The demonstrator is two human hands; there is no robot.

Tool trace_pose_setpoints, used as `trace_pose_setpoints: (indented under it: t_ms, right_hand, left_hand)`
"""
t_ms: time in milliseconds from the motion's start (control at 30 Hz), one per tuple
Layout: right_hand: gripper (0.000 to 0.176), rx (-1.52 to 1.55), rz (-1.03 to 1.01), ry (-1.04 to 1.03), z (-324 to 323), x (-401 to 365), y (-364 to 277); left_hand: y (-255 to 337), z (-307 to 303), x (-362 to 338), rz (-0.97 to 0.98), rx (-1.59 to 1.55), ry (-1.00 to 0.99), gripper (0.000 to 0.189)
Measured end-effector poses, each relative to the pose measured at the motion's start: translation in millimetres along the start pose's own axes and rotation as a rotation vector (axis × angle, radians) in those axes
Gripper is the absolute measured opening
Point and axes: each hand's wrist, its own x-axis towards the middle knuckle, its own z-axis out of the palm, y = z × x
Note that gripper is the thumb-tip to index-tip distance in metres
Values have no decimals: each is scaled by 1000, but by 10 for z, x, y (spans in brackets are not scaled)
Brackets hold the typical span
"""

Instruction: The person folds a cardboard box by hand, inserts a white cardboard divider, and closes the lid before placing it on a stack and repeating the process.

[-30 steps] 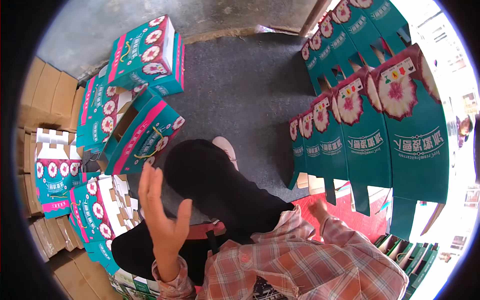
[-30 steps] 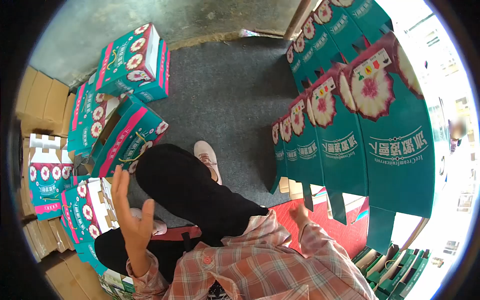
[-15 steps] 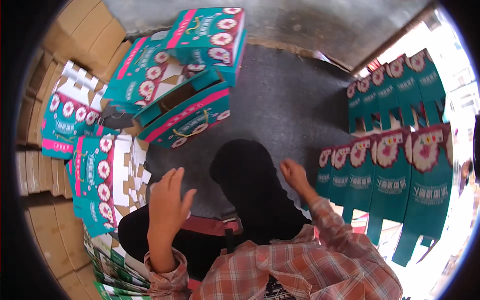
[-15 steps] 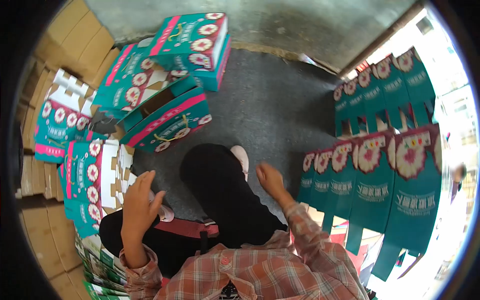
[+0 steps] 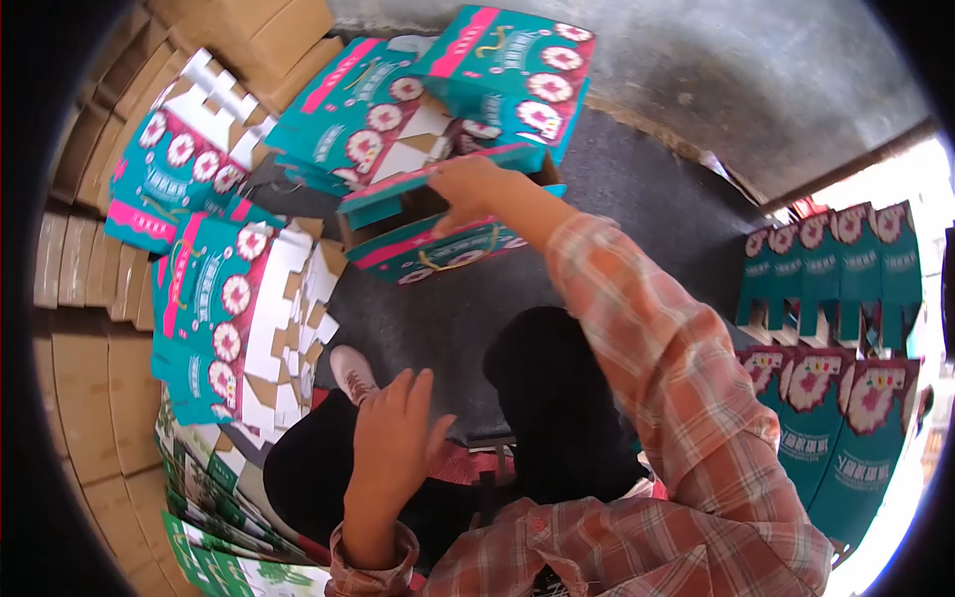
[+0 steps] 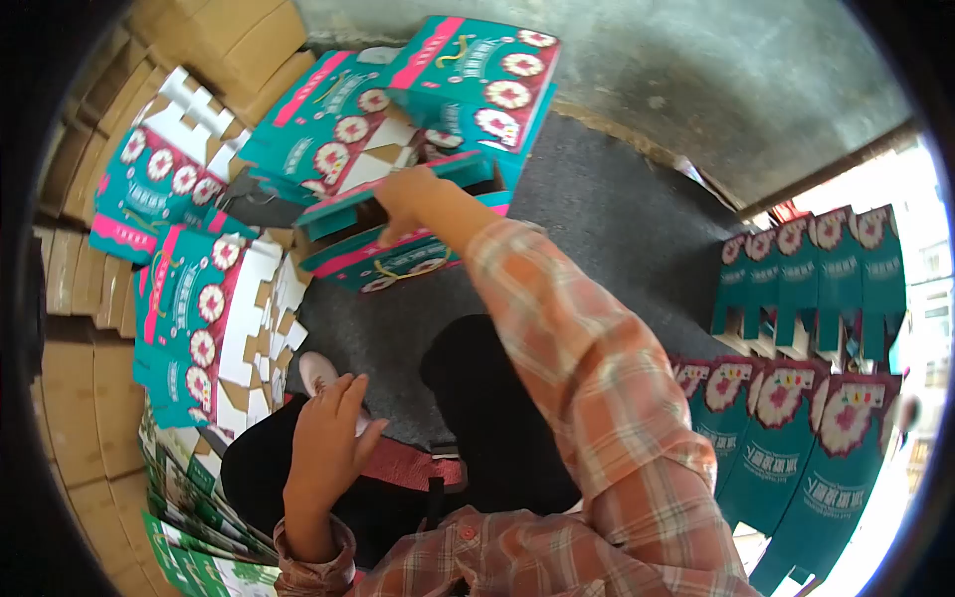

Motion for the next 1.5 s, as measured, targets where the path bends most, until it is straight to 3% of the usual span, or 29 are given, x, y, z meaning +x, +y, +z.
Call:
trace_pose_setpoints:
  t_ms: [33, 100, 300, 533, 633, 833, 967, 1067, 1133, 1200, 1233, 1300, 1333, 1400, 1433, 1467, 1500]
  right_hand:
    - [61, -2, 15, -54, 87, -2, 21]
    - [40, -172, -70, 161, 444, -38, 80]
    - [17, -210, -103, 116, 495, -400, 3]
    - [11, -142, 73, 212, 233, -1730, 559]
    - [14, -171, 171, 291, 238, -2194, 1122]
    - [14, -400, 600, 301, 102, -3033, 2026]
    - [21, -449, 721, 235, 909, -3469, 2485]
    - [34, -469, 789, 189, 2310, -3838, 2735]
    - [42, -377, 895, -68, 2852, -3896, 2523]
    - [50, -300, 1025, 32, 3693, -4054, 2536]
    - [50, -287, 1032, 18, 3747, -4077, 2404]
    - [44, 29, 1269, -93, 3817, -4037, 2174]
    - [44, 30, 1282, -100, 3890, -4032, 2150]
    - [36, 1438, 1638, 414, 4056, -3999, 2146]
    - [36, 1434, 1656, 421, 4170, -4011, 2101]
    - [39, 1970, 1440, 873, 4285, -4045, 2046]
    - [42, 2439, 1048, 1351, 4359, -4063, 1986]
  left_hand:
    - [-17, -16, -15, 8, -11, 4, 55]
    - [-47, -38, -58, -18, -13, 2, 55]
    - [-51, -82, -101, -7, -25, -17, 54]
    - [41, -37, -91, 14, -9, -44, 54]
    - [57, 26, -47, 3, 13, -89, 54]
    - [181, 120, 132, 14, 25, -127, 53]
    - [247, 217, 225, 7, 33, -150, 53]
    - [270, 312, 268, -11, 49, -192, 53]
    - [239, 392, 279, -16, 72, -207, 54]
    - [226, 441, 313, 0, 92, -230, 54]
    - [232, 450, 344, -20, 109, -264, 54]
    - [239, 468, 412, -25, 124, -307, 54]
    - [244, 480, 429, -26, 124, -304, 54]
    - [276, 499, 478, -13, 115, -300, 55]
    - [300, 489, 501, -23, 120, -311, 55]
    - [320, 504, 534, -29, 124, -320, 56]
    - [329, 532, 554, -11, 118, -327, 56]
